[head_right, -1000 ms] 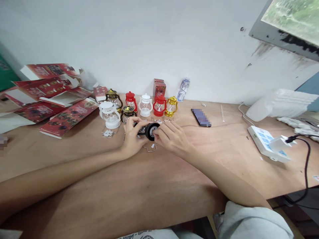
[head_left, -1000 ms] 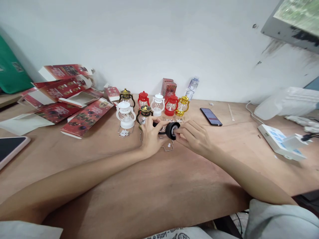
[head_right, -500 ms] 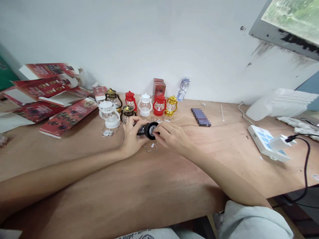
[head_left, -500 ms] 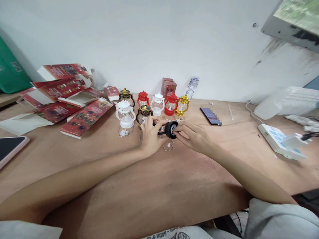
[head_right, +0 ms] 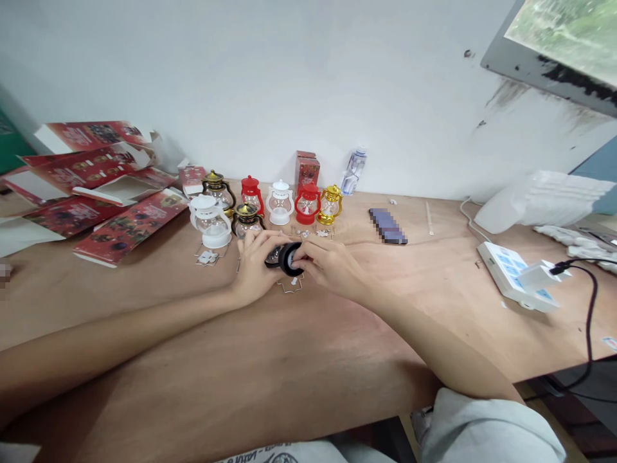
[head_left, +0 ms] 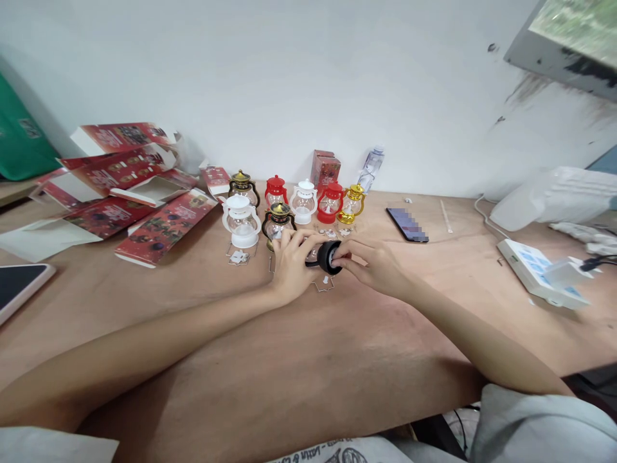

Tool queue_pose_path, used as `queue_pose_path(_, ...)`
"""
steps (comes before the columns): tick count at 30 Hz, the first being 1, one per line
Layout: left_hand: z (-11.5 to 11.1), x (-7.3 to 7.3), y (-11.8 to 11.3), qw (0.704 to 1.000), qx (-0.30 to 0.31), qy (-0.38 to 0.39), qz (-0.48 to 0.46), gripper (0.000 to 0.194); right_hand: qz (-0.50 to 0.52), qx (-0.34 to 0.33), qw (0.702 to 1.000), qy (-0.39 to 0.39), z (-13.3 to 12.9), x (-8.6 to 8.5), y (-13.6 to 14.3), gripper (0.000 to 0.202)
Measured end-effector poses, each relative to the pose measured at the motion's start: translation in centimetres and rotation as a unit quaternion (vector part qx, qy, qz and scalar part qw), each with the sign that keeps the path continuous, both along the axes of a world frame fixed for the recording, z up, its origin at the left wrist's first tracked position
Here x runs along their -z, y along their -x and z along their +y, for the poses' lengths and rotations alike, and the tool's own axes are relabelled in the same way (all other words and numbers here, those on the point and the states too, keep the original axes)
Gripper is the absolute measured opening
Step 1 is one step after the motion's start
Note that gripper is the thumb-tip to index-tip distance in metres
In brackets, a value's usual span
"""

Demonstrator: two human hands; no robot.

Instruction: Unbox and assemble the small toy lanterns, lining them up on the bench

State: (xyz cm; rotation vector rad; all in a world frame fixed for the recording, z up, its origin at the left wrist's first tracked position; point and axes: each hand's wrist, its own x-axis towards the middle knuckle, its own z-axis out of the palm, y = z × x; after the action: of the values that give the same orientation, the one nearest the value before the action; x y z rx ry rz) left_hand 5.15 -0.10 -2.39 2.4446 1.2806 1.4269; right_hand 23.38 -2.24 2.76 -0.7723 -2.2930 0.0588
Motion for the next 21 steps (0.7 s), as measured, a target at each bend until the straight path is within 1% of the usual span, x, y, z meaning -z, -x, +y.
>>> queue_pose_path(5,-0.12,-0.19,0.15,1.0,-0.013,0.022,0.016,0.034,-0.003,0.02,0.999,0.035,0.17,0.17,-0.01,0.007)
queue_pose_path(8,-0.21,-0.25,0.17,0.999,-0.012,0.021,0.021,0.034,-0.007,0.01,0.999,0.045,0.28,0.17,-0.16,0.008)
queue_pose_path(15,-0.23,-0.21,0.12,1.0,-0.004,0.018,0.023,0.033,-0.035,-0.024,0.999,0.011,0.51,-0.03,-0.47,0.009)
queue_pose_path(21,-0.21,-0.26,0.07,0.999,-0.006,0.026,0.024,0.034,-0.089,-0.006,0.995,-0.047,0.72,0.09,-0.79,0.012)
